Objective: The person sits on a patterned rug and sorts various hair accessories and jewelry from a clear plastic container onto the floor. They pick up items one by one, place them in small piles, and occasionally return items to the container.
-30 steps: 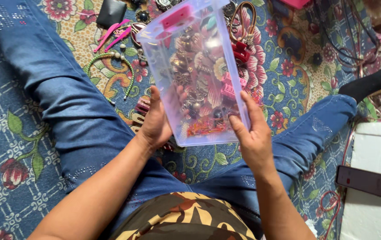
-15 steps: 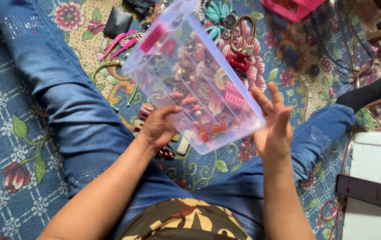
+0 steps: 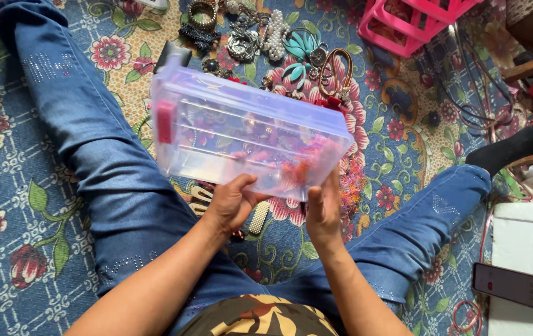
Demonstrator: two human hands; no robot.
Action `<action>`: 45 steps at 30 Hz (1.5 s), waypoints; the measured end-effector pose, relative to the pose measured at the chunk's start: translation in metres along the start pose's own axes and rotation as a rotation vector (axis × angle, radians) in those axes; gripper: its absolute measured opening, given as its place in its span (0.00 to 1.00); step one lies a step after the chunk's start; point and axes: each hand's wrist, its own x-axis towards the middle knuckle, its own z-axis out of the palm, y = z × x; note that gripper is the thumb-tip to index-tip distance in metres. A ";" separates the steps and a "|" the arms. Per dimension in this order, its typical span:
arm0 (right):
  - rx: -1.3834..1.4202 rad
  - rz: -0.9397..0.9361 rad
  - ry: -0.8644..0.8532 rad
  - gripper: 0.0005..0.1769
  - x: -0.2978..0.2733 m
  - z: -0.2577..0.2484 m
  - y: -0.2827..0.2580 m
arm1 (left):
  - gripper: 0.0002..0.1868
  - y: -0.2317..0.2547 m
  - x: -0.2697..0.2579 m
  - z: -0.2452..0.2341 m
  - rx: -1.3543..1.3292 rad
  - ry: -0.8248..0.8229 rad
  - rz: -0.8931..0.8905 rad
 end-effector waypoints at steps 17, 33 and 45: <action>-0.075 -0.082 0.242 0.14 -0.012 -0.019 0.036 | 0.30 0.009 -0.004 0.005 0.570 0.134 0.238; -0.641 -0.255 -0.665 0.19 0.010 0.001 0.019 | 0.32 0.006 -0.006 -0.009 0.718 0.192 0.082; -0.162 -0.025 -0.336 0.12 -0.023 -0.034 0.050 | 0.33 0.000 -0.014 0.012 0.871 0.178 -0.105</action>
